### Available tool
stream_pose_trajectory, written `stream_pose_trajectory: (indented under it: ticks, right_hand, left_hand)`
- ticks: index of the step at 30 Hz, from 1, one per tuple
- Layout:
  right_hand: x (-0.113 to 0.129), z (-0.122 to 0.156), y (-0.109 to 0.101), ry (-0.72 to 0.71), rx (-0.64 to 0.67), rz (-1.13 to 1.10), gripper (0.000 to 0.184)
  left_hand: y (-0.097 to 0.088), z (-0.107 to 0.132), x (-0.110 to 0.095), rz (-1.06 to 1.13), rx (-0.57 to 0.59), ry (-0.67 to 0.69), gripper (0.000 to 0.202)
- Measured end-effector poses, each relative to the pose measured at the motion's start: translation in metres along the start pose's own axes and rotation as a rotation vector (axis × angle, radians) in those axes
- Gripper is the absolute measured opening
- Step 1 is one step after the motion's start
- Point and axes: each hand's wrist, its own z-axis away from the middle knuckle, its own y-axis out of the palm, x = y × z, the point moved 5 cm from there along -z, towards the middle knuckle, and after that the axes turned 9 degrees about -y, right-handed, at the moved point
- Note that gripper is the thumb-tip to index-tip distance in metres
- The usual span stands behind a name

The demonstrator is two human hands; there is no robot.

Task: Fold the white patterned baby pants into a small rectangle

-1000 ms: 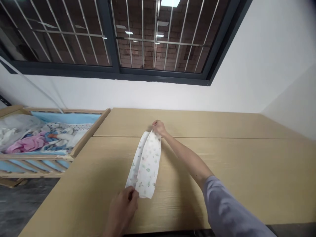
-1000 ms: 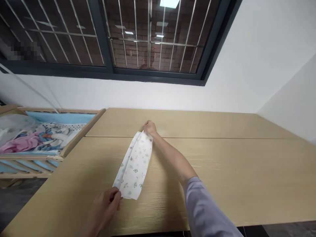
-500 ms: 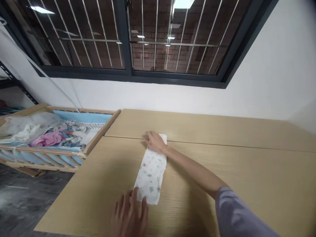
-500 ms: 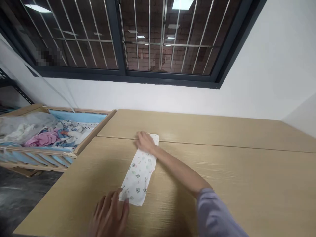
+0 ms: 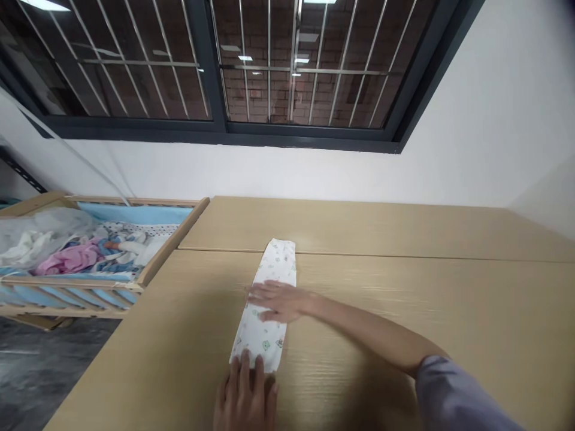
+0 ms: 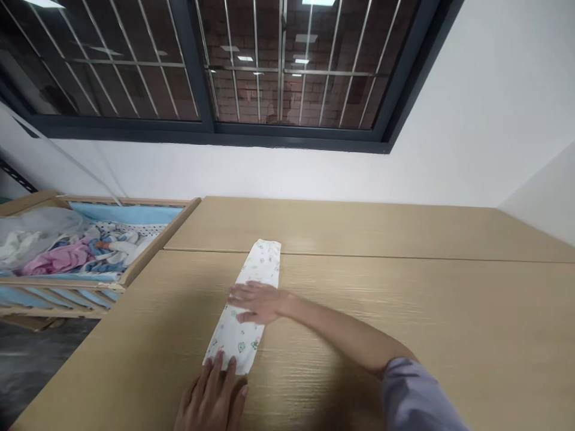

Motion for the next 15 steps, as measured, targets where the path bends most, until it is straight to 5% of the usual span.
stream_pose_trajectory:
  ticks: [8, 12, 15]
  right_hand:
    - [-0.123, 0.016, -0.057, 0.333, -0.144, 0.053, 0.056]
    - [-0.134, 0.015, -0.074, 0.340, -0.089, 0.111, 0.057]
    - [-0.107, 0.010, -0.080, 0.315, -0.183, 0.212, 0.057]
  left_hand:
    - [-0.004, -0.003, 0.001, 0.004, 0.022, 0.015, 0.038]
    - [-0.006, -0.003, -0.002, 0.000, 0.023, 0.008, 0.037]
    - [-0.009, -0.007, 0.000, 0.008, 0.022, -0.017, 0.036]
